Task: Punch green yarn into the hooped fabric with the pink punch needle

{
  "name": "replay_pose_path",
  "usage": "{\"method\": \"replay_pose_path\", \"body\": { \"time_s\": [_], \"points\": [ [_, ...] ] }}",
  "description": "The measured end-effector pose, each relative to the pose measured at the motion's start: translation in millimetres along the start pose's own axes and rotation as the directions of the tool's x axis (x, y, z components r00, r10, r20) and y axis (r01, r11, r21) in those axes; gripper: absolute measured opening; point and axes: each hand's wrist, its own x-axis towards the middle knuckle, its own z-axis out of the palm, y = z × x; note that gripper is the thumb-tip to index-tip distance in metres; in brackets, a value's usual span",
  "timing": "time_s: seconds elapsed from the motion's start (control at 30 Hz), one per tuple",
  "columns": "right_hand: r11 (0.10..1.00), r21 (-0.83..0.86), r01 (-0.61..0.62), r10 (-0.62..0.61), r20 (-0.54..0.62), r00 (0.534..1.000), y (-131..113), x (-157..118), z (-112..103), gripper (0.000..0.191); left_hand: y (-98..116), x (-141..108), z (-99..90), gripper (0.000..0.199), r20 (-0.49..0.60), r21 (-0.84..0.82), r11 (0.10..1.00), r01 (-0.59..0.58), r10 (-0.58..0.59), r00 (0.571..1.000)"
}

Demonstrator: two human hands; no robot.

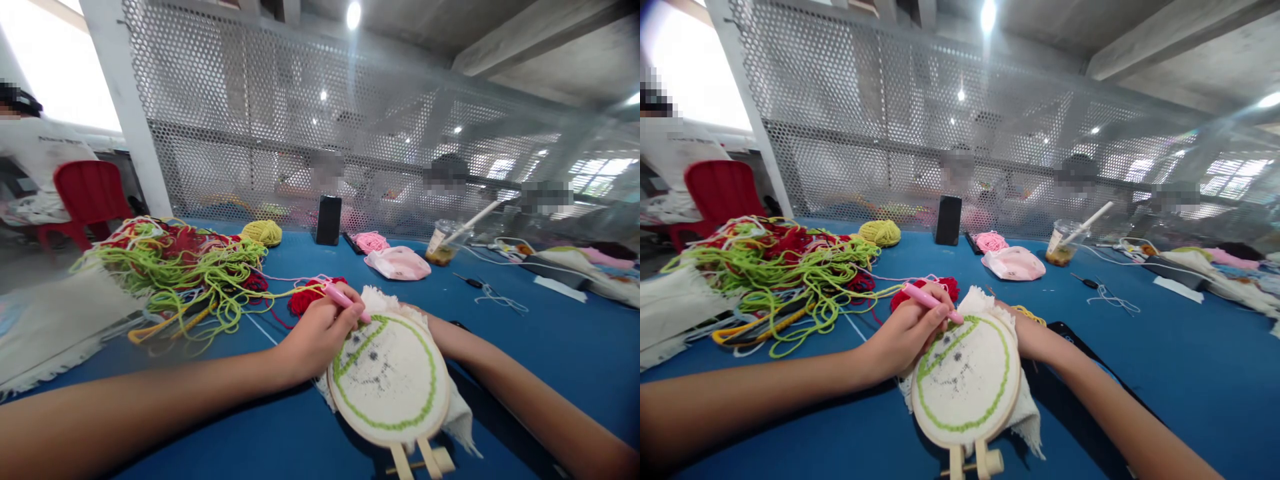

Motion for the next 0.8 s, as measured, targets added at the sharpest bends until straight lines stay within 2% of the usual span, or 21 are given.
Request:
{"method": "replay_pose_path", "body": {
  "time_s": [0.13,0.2,0.47,0.7,0.8],
  "points": [
    [0.993,0.112,-0.049,0.032,0.148,0.988,-12,-4,-1,0.02,-3,0,0.4,0.021,0.002,-0.005,1.0,0.009,-0.009,1.0],
    [0.985,0.158,-0.063,0.034,0.184,0.982,-15,-5,0,0.021,-3,0,0.6,0.02,0.002,-0.006,1.0,0.011,-0.011,1.0],
    [0.975,0.216,-0.051,0.025,0.123,0.992,-14,-1,4,0.019,-3,0,0.6,0.021,0.0,0.004,1.0,0.013,-0.013,1.0],
    [0.971,0.215,-0.103,0.056,0.214,0.975,-12,-1,-1,0.02,-2,1,0.8,0.022,-0.004,0.031,0.999,-0.01,0.01,1.0],
    [0.983,0.162,-0.082,0.043,0.232,0.972,-9,0,-4,0.019,0,1,0.2,0.022,-0.004,0.049,0.998,-0.027,0.027,1.0]
  ]
}}
